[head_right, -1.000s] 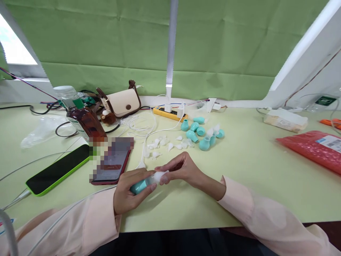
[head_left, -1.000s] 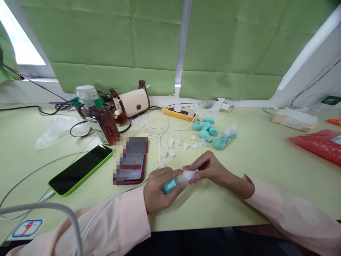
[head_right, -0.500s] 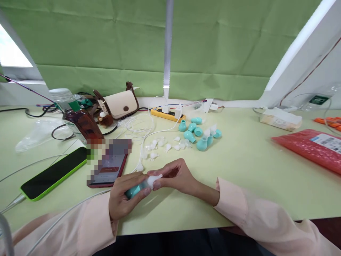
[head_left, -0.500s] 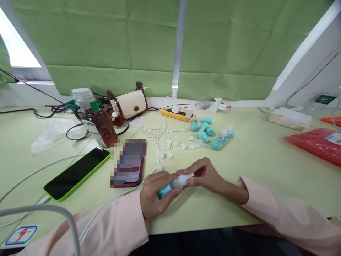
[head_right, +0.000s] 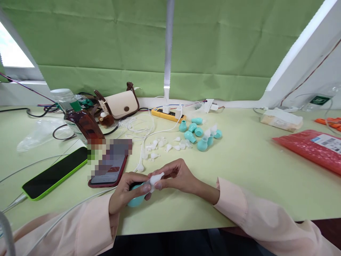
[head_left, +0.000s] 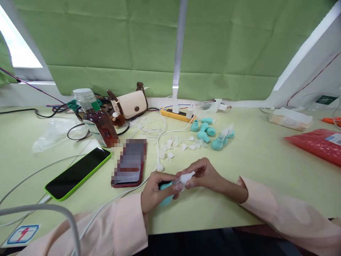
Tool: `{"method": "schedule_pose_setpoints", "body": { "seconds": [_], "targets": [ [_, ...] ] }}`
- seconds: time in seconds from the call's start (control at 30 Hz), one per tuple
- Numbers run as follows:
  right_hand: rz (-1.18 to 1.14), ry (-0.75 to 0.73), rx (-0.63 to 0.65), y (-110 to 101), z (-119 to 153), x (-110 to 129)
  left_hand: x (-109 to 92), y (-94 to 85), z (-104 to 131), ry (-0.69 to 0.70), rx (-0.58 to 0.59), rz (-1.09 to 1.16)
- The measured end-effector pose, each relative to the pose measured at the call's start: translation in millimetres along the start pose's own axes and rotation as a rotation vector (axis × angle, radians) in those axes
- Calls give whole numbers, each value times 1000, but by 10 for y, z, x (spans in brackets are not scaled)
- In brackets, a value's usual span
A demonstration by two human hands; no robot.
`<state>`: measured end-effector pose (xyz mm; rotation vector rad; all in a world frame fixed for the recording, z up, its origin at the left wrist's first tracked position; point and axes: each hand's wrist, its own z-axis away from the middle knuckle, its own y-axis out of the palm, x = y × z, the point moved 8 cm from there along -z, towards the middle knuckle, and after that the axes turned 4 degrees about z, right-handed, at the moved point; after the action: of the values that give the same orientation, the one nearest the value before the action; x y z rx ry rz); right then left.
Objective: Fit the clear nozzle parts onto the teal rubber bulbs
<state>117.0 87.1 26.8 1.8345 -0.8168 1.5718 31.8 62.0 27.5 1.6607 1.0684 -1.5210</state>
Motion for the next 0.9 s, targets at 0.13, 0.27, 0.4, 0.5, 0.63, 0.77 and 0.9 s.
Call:
{"method": "schedule_pose_setpoints", "body": {
  "seconds": [0.13,0.27,0.4,0.5,0.63,0.77,0.9],
  "targets": [
    [174,-59,-126,-200,5,243,6,-84,7,15,-134,11],
    [399,-112,-285,-689,68,656,-131,-231,81,220,-318,-98],
    [697,-84,-491,-1251,201,977,-227,-291,91,288,-365,-262],
    [1016,88,-618,-1531,280,1026,-291,-334,76,325,-403,-368],
    [1213,242,-627,-1659,312,1006,-300,-331,56,335,-400,-449],
    [1225,344,-481,-1657,323,942,-278,-280,47,319,-358,-477],
    [1189,447,-337,-1630,343,856,-273,-259,44,307,-341,-492]
  ]
}}
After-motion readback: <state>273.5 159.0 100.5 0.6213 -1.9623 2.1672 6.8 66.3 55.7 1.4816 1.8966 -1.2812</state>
